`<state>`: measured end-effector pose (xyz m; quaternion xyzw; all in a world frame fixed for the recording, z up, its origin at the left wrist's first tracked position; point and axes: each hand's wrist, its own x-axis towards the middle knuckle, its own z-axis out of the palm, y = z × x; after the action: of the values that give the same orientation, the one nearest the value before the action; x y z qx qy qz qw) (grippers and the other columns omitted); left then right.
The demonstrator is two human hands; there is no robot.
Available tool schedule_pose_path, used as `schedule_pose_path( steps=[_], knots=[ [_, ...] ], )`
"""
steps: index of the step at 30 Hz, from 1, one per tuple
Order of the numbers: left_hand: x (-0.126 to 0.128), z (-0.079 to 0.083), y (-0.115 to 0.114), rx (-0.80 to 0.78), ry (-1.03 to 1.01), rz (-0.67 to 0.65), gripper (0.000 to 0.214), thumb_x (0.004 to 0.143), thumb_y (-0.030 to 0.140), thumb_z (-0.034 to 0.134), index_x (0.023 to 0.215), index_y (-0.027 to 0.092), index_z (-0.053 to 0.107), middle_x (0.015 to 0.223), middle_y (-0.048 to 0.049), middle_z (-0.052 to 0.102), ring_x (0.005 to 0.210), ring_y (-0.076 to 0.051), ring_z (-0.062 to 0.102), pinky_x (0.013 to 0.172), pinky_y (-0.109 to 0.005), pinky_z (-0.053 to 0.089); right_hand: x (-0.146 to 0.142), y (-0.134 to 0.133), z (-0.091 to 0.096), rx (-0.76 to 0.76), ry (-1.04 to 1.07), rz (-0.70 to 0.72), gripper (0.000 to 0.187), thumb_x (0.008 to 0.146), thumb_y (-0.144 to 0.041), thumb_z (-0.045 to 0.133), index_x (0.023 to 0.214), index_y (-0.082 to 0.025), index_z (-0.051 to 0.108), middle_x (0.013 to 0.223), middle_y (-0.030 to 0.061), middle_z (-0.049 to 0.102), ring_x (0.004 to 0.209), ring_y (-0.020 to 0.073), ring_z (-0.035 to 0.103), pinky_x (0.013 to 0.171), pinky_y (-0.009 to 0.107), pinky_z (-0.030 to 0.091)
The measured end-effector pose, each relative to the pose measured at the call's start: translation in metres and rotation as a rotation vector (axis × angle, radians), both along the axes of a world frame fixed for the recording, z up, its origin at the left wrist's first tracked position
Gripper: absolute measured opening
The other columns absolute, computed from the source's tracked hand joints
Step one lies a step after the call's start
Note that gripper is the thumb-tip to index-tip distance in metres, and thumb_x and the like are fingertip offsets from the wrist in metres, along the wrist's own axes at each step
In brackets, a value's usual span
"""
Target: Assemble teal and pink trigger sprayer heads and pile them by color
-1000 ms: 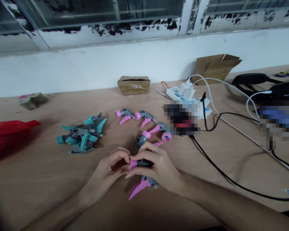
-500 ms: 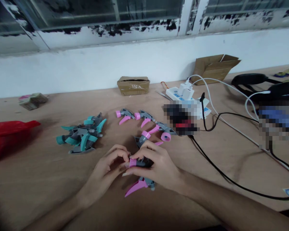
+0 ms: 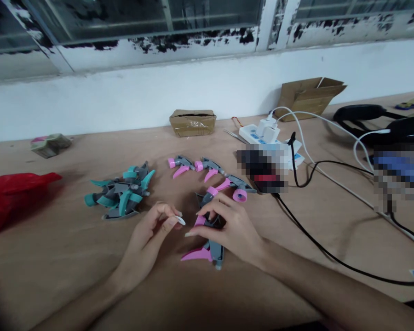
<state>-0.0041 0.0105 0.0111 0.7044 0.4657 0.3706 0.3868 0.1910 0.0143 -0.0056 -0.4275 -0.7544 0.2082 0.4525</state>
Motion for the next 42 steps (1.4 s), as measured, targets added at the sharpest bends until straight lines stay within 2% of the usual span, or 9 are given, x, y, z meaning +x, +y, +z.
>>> schedule_pose_path(
  steps=[5,10,20,26,30,32,36,39,42],
  knots=[
    [0.002,0.000,-0.008,0.093,0.098,-0.007,0.009,0.089,0.024,0.049,0.085,0.018,0.055,0.083,-0.0001,0.060,0.064,-0.010,0.057,0.064,-0.024,0.046,0.001,0.000,0.001,0.039,-0.016,0.086,0.027,0.071,-0.042,0.069,0.086,-0.021,0.064,0.078,0.0016,0.057,0.072,0.0146,0.056,0.063,0.028,0.048],
    [0.004,0.001,-0.010,0.226,0.124,0.024,0.005,0.085,0.020,0.056,0.083,0.020,0.060,0.082,-0.0006,0.064,0.074,-0.013,0.062,0.066,-0.023,0.049,0.003,0.000,0.002,0.031,0.005,0.102,0.026,0.070,-0.040,0.071,0.086,-0.021,0.063,0.078,0.0012,0.056,0.071,0.0134,0.056,0.062,0.027,0.048],
    [0.005,-0.001,-0.006,0.235,0.167,0.015,0.006,0.084,0.022,0.058,0.084,0.020,0.064,0.081,-0.0005,0.065,0.072,-0.013,0.061,0.066,-0.023,0.050,-0.004,-0.010,0.005,0.075,-0.072,0.133,0.043,0.064,-0.044,0.075,0.095,-0.020,0.058,0.077,0.0007,0.057,0.065,0.0125,0.054,0.056,0.026,0.048],
    [0.005,0.002,-0.006,0.214,0.179,0.010,0.008,0.085,0.021,0.057,0.082,0.021,0.065,0.080,0.0001,0.065,0.072,-0.012,0.060,0.064,-0.021,0.048,0.000,-0.012,-0.001,0.023,-0.170,0.165,0.039,0.073,-0.041,0.068,0.104,-0.021,0.054,0.085,0.0021,0.064,0.065,0.0111,0.058,0.059,0.024,0.050],
    [0.004,0.001,-0.004,0.200,0.189,0.033,0.009,0.085,0.023,0.056,0.082,0.021,0.065,0.081,-0.0001,0.065,0.072,-0.013,0.061,0.065,-0.022,0.048,0.002,-0.009,-0.002,-0.053,-0.265,0.214,0.046,0.076,-0.043,0.065,0.113,-0.020,0.050,0.088,0.0023,0.064,0.072,0.0134,0.059,0.064,0.027,0.049],
    [0.003,0.001,-0.003,0.211,0.186,0.062,0.008,0.084,0.023,0.058,0.082,0.021,0.064,0.080,0.0002,0.065,0.072,-0.013,0.061,0.065,-0.022,0.048,0.004,-0.009,0.004,0.005,-0.330,0.194,0.049,0.074,-0.049,0.064,0.111,-0.019,0.051,0.088,0.0035,0.064,0.080,0.0176,0.059,0.075,0.035,0.047],
    [0.002,0.001,-0.001,0.230,0.173,0.101,0.005,0.083,0.023,0.059,0.082,0.020,0.064,0.079,0.0008,0.065,0.072,-0.012,0.060,0.064,-0.022,0.048,0.007,-0.010,0.016,0.096,-0.522,0.081,0.051,0.067,-0.064,0.062,0.089,-0.019,0.061,0.088,0.0067,0.062,0.095,0.0278,0.054,0.089,0.049,0.033],
    [0.003,0.002,-0.002,0.220,0.174,0.087,0.007,0.083,0.023,0.058,0.084,0.020,0.065,0.082,0.0001,0.066,0.075,-0.012,0.061,0.065,-0.021,0.048,0.006,-0.013,0.017,0.081,-0.615,0.090,0.044,0.070,-0.062,0.061,0.082,-0.020,0.063,0.083,0.0050,0.061,0.094,0.0269,0.054,0.089,0.048,0.030],
    [0.002,0.001,-0.004,0.229,0.166,0.051,0.009,0.084,0.021,0.058,0.088,0.021,0.067,0.086,-0.0009,0.066,0.078,-0.013,0.061,0.066,-0.022,0.049,0.002,-0.016,0.013,0.088,-0.556,0.111,0.033,0.074,-0.052,0.063,0.084,-0.020,0.063,0.082,0.0020,0.063,0.092,0.0230,0.056,0.091,0.044,0.029]
  ],
)
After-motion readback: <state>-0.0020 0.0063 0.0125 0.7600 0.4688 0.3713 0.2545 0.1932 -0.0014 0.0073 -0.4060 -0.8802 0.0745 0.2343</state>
